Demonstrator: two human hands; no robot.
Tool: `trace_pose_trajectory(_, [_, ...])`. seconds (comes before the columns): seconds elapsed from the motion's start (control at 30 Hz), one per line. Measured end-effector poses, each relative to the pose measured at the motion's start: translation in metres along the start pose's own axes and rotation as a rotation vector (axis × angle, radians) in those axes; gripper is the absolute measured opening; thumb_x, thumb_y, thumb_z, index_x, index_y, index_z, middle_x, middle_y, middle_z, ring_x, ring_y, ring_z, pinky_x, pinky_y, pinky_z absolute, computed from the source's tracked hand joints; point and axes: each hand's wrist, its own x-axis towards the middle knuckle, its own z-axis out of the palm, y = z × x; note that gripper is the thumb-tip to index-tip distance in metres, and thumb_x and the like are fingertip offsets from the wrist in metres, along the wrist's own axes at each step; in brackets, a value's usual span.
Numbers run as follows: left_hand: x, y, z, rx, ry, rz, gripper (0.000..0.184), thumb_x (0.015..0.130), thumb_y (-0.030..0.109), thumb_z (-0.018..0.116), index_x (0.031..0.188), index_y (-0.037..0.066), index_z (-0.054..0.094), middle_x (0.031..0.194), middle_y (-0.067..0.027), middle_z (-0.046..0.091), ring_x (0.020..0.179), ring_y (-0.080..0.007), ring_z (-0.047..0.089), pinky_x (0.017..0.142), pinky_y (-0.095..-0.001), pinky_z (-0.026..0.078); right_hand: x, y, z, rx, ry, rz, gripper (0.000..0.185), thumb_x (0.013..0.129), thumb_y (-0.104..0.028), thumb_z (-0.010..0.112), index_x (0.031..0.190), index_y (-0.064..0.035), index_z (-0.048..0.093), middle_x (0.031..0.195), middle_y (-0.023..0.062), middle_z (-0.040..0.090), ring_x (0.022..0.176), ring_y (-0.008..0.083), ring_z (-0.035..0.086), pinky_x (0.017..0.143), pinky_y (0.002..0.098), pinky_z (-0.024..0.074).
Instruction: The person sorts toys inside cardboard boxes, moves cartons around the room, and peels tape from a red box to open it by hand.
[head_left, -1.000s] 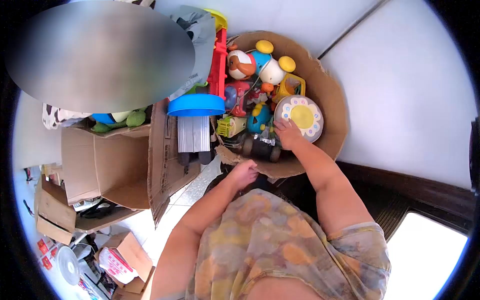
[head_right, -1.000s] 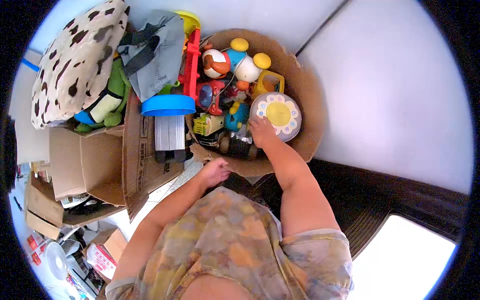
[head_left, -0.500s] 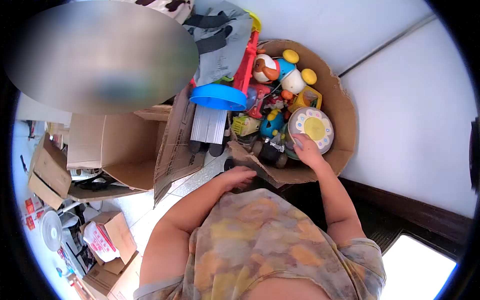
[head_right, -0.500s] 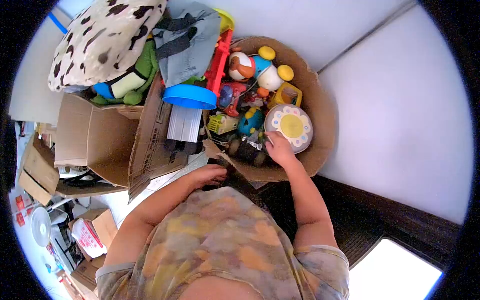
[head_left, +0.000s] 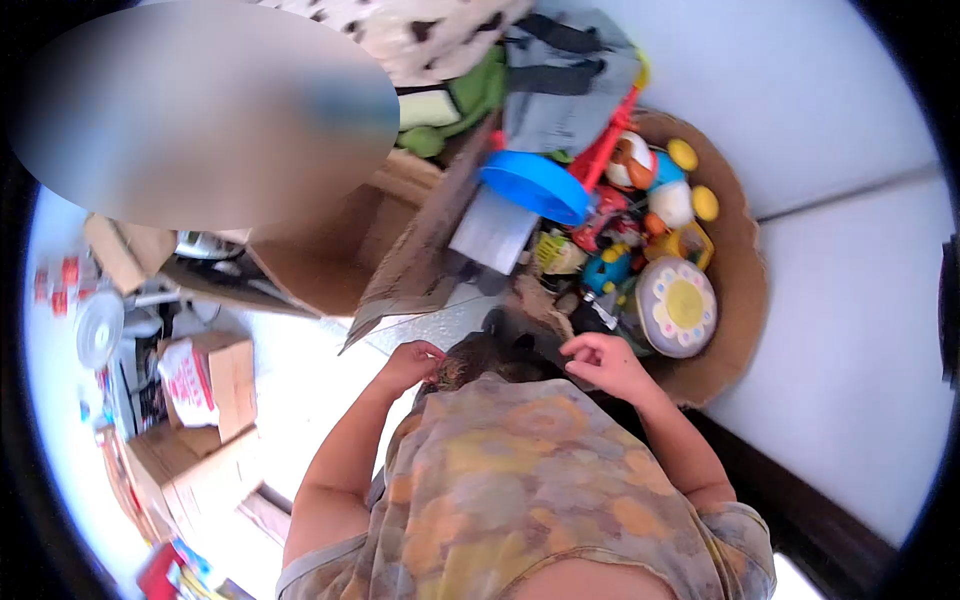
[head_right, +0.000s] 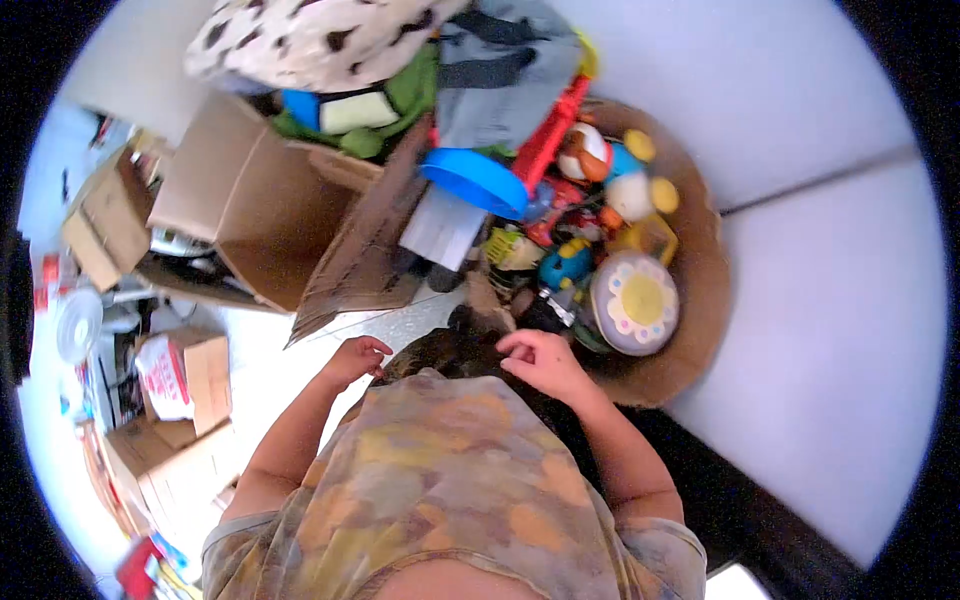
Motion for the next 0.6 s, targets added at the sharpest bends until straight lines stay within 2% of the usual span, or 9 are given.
trace_pose_trajectory(0.07, [-0.014, -0.015, -0.004, -0.020, 0.161, 0.041, 0.016, 0.074, 0.013, 0.058, 0.081, -0.001, 0.058, 0.065, -0.0050, 0.058, 0.055, -0.0111, 0.055, 0.050, -0.0246, 0.044, 0.006, -0.009, -0.001, -0.154, 0.045, 0.274, 0.011, 0.076, -0.012, 0.058, 0.079, -0.0020, 0.059, 0.056, 0.0019, 0.053, 0.053, 0.0081, 0.052, 0.050, 0.0230, 0.0413])
trace_pose_trajectory(0.13, [-0.012, -0.051, -0.013, 0.086, 0.282, 0.010, 0.020, 0.075, 0.018, 0.061, 0.073, -0.001, 0.058, 0.065, -0.0068, 0.059, 0.054, -0.0121, 0.056, 0.051, -0.0249, 0.044, 0.012, -0.006, -0.002, -0.086, 0.076, 0.275, 0.016, 0.078, -0.016, 0.057, 0.071, -0.0019, 0.059, 0.050, 0.0010, 0.050, 0.049, 0.0075, 0.049, 0.047, 0.0217, 0.0393])
trace_pose_trajectory(0.2, [-0.014, -0.081, -0.019, 0.094, 0.377, -0.104, 0.022, 0.077, 0.019, 0.056, 0.070, -0.001, 0.059, 0.064, -0.0080, 0.059, 0.058, -0.0137, 0.056, 0.056, -0.0274, 0.045, 0.015, -0.018, 0.000, -0.068, 0.148, 0.167, 0.013, 0.078, -0.012, 0.055, 0.073, 0.0000, 0.056, 0.054, 0.0016, 0.051, 0.048, 0.0081, 0.047, 0.049, 0.0207, 0.0391])
trace_pose_trajectory(0.27, [-0.022, -0.103, -0.027, 0.178, 0.458, -0.134, 0.023, 0.076, 0.020, 0.058, 0.068, -0.001, 0.060, 0.065, -0.0087, 0.060, 0.059, -0.0144, 0.056, 0.058, -0.0278, 0.045, 0.025, -0.006, 0.010, 0.036, 0.328, -0.095, 0.012, 0.077, -0.011, 0.055, 0.073, 0.0005, 0.055, 0.055, 0.0015, 0.051, 0.050, 0.0076, 0.048, 0.049, 0.0208, 0.0387])
trace_pose_trajectory(0.33, [-0.013, -0.148, -0.038, 0.350, 0.601, -0.060, 0.021, 0.072, 0.019, 0.059, 0.070, -0.001, 0.060, 0.066, -0.0094, 0.061, 0.059, -0.0160, 0.057, 0.056, -0.0288, 0.045, 0.027, -0.008, 0.003, -0.003, 0.257, -0.061, 0.009, 0.077, -0.008, 0.055, 0.075, 0.0003, 0.054, 0.057, 0.0014, 0.052, 0.052, 0.0075, 0.048, 0.050, 0.0209, 0.0389])
trace_pose_trajectory(0.4, [0.004, -0.199, -0.052, 0.234, 0.656, -0.036, 0.020, 0.071, 0.019, 0.060, 0.075, -0.001, 0.059, 0.066, -0.0087, 0.060, 0.060, -0.0164, 0.058, 0.054, -0.0294, 0.046, 0.029, -0.008, -0.006, -0.120, 0.188, 0.080, 0.006, 0.076, -0.005, 0.055, 0.079, 0.0000, 0.054, 0.062, 0.0015, 0.053, 0.055, 0.0074, 0.049, 0.051, 0.0211, 0.0400])
trace_pose_trajectory(0.43, [-0.004, -0.191, -0.056, 0.152, 0.629, -0.110, 0.022, 0.069, 0.021, 0.058, 0.076, 0.000, 0.061, 0.065, -0.0104, 0.061, 0.059, -0.0175, 0.059, 0.057, -0.0302, 0.047, 0.032, -0.007, -0.008, -0.201, 0.164, 0.163, 0.007, 0.076, -0.003, 0.055, 0.082, 0.0000, 0.053, 0.065, 0.0016, 0.054, 0.056, 0.0074, 0.049, 0.052, 0.0213, 0.0408])
trace_pose_trajectory(0.57, [-0.011, -0.182, -0.072, -0.082, 0.615, -0.190, 0.024, 0.070, 0.020, 0.059, 0.079, -0.002, 0.061, 0.067, -0.0104, 0.061, 0.057, -0.0183, 0.059, 0.056, -0.0302, 0.047, 0.046, -0.017, 0.006, -0.175, 0.101, 0.152, 0.010, 0.075, -0.003, 0.056, 0.084, -0.0009, 0.053, 0.067, 0.0015, 0.053, 0.057, 0.0073, 0.049, 0.052, 0.0209, 0.0410])
trace_pose_trajectory(0.6, [-0.009, -0.181, -0.078, -0.113, 0.602, -0.187, 0.023, 0.072, 0.018, 0.060, 0.082, -0.003, 0.059, 0.071, -0.0103, 0.060, 0.061, -0.0188, 0.060, 0.055, -0.0293, 0.047, 0.051, -0.030, 0.022, -0.092, 0.216, 0.046, 0.008, 0.076, -0.004, 0.057, 0.082, -0.0011, 0.054, 0.065, 0.0012, 0.053, 0.056, 0.0070, 0.049, 0.052, 0.0206, 0.0405])
